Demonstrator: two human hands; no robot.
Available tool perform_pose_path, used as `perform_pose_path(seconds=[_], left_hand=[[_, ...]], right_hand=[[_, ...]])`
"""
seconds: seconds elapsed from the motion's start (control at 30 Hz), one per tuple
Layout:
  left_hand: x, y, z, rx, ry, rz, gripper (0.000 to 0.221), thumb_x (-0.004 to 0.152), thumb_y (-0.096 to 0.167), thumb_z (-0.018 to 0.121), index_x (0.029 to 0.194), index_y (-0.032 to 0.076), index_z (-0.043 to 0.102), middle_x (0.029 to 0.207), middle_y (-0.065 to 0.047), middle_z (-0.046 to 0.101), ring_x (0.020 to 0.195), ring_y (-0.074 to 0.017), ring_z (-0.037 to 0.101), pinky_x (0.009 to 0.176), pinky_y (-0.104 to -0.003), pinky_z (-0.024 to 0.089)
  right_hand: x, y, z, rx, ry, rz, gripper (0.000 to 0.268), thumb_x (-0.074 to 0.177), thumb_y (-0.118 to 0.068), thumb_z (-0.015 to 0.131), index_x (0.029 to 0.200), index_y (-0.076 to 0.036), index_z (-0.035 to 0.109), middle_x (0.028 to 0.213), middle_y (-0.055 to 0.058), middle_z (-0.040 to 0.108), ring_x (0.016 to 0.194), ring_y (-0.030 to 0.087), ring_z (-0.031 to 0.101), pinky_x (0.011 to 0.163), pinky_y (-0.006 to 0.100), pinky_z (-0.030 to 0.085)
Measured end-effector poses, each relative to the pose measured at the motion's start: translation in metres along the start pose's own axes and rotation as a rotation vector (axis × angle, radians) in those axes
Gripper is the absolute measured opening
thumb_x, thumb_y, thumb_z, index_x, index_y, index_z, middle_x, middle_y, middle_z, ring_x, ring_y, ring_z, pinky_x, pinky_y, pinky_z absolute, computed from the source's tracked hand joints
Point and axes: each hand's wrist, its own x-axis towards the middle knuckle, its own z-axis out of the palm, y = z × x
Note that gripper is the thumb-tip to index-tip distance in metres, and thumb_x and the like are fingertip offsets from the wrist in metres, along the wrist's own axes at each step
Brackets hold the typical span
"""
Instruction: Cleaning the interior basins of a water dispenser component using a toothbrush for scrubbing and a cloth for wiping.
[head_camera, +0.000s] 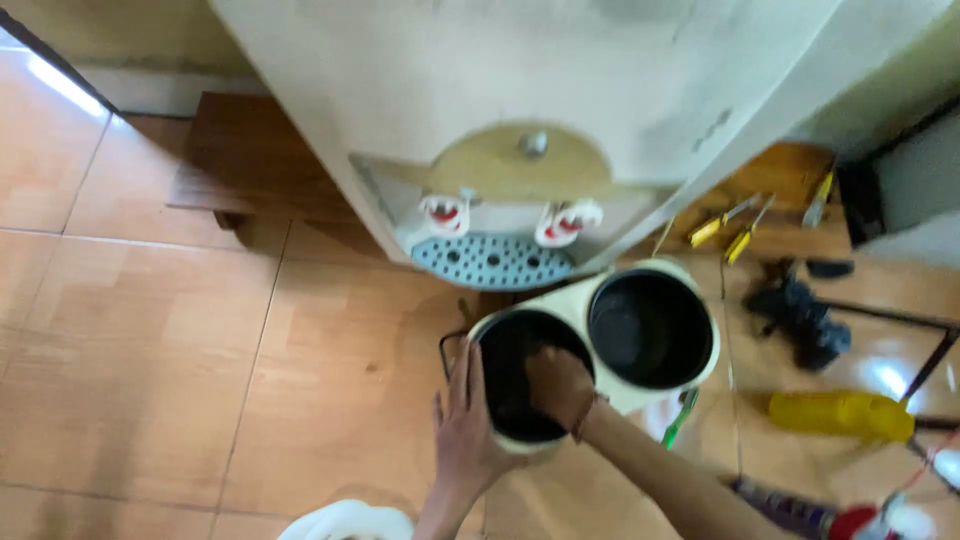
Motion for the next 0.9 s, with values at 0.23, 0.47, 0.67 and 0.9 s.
perform_pose_path(seconds=[0.23, 0.47, 0.67, 0.9], left_hand=[[0.007, 0.012, 0.003, 0.025, 0.015, -0.039, 0.159, 0.034, 0.041, 0.106, 0.159, 0.006, 0.015, 0.17, -0.01, 0.019, 0.15, -0.0287, 0.034, 0.101, -0.061, 0.041], [0.009, 0.013, 0.006, -0.05, 0.071, 0.053, 0.149, 0.04, 0.032, 0.098, 0.159, -0.001, 0.015, 0.168, -0.02, 0.019, 0.147, -0.0347, 0.038, 0.1, -0.045, 0.045], [0.016, 0.034, -0.011, -0.198, -0.126, -0.214, 0.152, 0.042, 0.027, 0.093, 0.165, 0.02, 0.003, 0.172, -0.004, 0.002, 0.147, -0.0401, 0.032, 0.113, -0.064, 0.035], [0.016, 0.051, -0.022, -0.312, -0.136, -0.193, 0.153, 0.04, 0.023, 0.093, 0.165, 0.019, 0.004, 0.171, -0.009, 0.002, 0.146, -0.0481, 0.03, 0.111, -0.065, 0.04]], right_hand=[[-0.009, 0.032, -0.081, 0.144, -0.368, -0.388, 0.039, 0.077, -0.034, 0.066, 0.085, 0.003, 0.075, 0.084, 0.024, 0.072, 0.072, 0.044, 0.069, 0.065, 0.045, 0.058], [0.008, 0.059, -0.092, 0.299, -0.305, -0.443, 0.035, 0.075, -0.032, 0.071, 0.087, 0.002, 0.072, 0.083, 0.022, 0.073, 0.077, 0.043, 0.069, 0.068, 0.047, 0.057], [-0.005, 0.068, -0.137, 0.39, -0.272, -0.444, 0.047, 0.092, -0.018, 0.062, 0.13, 0.01, 0.059, 0.107, 0.03, 0.069, 0.095, 0.042, 0.072, 0.071, 0.045, 0.063], [-0.003, 0.077, -0.085, 0.316, -0.021, -0.524, 0.07, 0.088, -0.013, 0.065, 0.148, 0.01, 0.038, 0.096, 0.025, 0.066, 0.076, 0.035, 0.073, 0.063, 0.039, 0.063]])
